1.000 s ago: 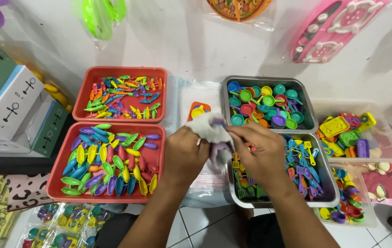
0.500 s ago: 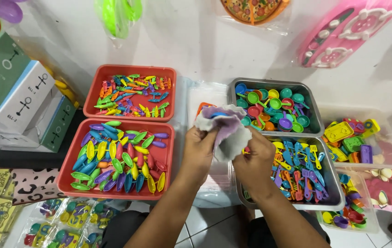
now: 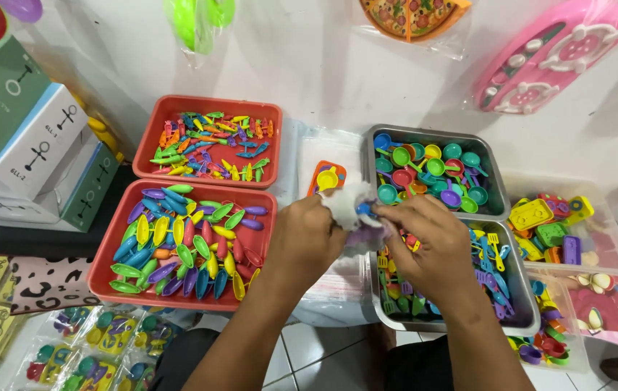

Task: Wiping small plastic toy components with a cloth and sorting them into different plastic trays.

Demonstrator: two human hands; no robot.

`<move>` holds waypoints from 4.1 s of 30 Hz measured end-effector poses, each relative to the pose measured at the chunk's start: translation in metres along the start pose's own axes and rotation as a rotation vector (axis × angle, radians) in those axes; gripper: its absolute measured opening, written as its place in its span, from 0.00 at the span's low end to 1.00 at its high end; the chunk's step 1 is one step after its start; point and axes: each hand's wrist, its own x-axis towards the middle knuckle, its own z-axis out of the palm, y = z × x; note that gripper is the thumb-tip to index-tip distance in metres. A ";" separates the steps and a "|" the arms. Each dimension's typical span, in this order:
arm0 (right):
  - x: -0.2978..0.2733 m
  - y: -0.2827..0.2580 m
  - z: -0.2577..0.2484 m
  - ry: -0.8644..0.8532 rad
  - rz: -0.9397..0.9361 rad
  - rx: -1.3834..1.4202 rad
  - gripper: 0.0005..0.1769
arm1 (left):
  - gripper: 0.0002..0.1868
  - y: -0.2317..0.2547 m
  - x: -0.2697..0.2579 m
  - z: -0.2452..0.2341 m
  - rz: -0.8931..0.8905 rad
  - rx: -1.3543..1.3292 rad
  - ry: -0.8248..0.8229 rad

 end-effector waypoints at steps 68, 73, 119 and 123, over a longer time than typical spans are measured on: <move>-0.017 0.069 0.017 0.072 0.379 0.852 0.14 | 0.05 0.029 -0.002 0.005 -0.099 -0.521 -0.189; -0.018 0.073 0.020 0.135 0.395 0.730 0.13 | 0.06 0.026 0.004 0.001 -0.036 -0.353 -0.170; -0.034 0.078 -0.064 -0.669 0.775 -0.390 0.14 | 0.11 -0.021 0.021 0.014 -0.935 -1.477 0.428; -0.035 0.078 -0.072 -0.813 0.883 -0.390 0.20 | 0.11 0.016 0.027 0.004 -0.963 -1.442 0.474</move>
